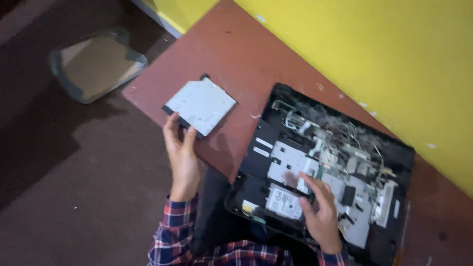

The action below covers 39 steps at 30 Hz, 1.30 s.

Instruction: Disassembling a computer by removing the optical drive, hard drive, and unscrewing internal boards.

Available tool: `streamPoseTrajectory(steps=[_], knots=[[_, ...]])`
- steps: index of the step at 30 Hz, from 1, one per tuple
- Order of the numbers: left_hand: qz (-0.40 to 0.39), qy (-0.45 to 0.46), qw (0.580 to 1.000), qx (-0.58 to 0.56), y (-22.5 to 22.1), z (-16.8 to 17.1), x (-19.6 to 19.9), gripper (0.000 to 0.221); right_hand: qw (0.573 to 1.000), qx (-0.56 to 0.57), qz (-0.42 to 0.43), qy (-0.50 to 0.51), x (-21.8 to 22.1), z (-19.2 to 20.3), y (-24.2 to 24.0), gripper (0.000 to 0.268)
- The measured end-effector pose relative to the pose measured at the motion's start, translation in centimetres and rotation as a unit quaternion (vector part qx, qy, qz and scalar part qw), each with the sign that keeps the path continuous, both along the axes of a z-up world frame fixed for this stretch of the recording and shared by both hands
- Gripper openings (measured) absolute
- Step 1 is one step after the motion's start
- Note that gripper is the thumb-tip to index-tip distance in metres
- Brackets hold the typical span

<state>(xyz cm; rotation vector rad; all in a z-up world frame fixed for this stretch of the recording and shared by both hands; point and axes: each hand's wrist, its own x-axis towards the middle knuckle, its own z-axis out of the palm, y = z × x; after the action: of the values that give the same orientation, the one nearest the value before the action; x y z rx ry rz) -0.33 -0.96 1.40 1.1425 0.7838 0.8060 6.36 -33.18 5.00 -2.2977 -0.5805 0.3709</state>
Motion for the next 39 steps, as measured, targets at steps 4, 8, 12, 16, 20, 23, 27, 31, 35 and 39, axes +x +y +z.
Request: streamPoseTrajectory(steps=[4, 8, 12, 16, 20, 23, 27, 31, 35, 39], knots=[[0.011, -0.024, 0.999, 0.019, 0.4, -2.0, -0.2, 0.049, 0.987, 0.141, -0.052, -0.049, -1.2, 1.8, -1.7, 0.047], [-0.023, 0.001, 0.997, 0.07, -0.2, 0.4, -0.7, 0.053, 0.978, 0.13, -0.126, -0.103, -2.3, 4.5, -4.4, 0.043], [-0.053, 0.029, 0.989, 0.132, -2.3, 2.0, -0.6, 0.062, 0.952, 0.019, -0.166, -0.256, -3.0, 4.8, -10.0, 0.03], [-0.073, 0.051, 0.974, 0.21, -4.5, 1.8, -0.1, 0.049, 0.936, 0.014, -0.221, -0.273, -4.5, 4.8, -13.8, 0.029], [-0.216, 0.038, 0.933, 0.285, -4.2, 1.4, 1.5, 0.044, 0.912, -0.058, -0.295, -0.28, -6.8, 2.1, -18.1, 0.028], [-0.308, 0.063, 0.906, 0.285, -4.2, 1.6, 2.8, 0.05, 0.905, -0.092, -0.299, -0.287, -8.5, -0.8, -19.8, 0.027], [-0.328, 0.049, 0.898, 0.29, -4.3, 1.1, 3.6, 0.049, 0.918, -0.151, -0.21, -0.3, -10.5, -1.9, -17.9, 0.045], [-0.351, 0.03, 0.883, 0.31, -4.3, 1.6, 3.0, 0.047, 0.897, -0.115, -0.178, -0.389, -10.0, -3.4, -16.0, 0.046], [-0.367, 0.045, 0.887, 0.277, -4.4, 0.7, 2.3, 0.055, 0.924, -0.062, -0.196, -0.322, -10.8, -3.4, -14.8, 0.043], [-0.36, 0.052, 0.88, 0.306, -3.8, -0.3, 2.0, 0.052, 0.881, -0.095, -0.285, -0.364, -10.2, -2.2, -15.4, 0.028]])
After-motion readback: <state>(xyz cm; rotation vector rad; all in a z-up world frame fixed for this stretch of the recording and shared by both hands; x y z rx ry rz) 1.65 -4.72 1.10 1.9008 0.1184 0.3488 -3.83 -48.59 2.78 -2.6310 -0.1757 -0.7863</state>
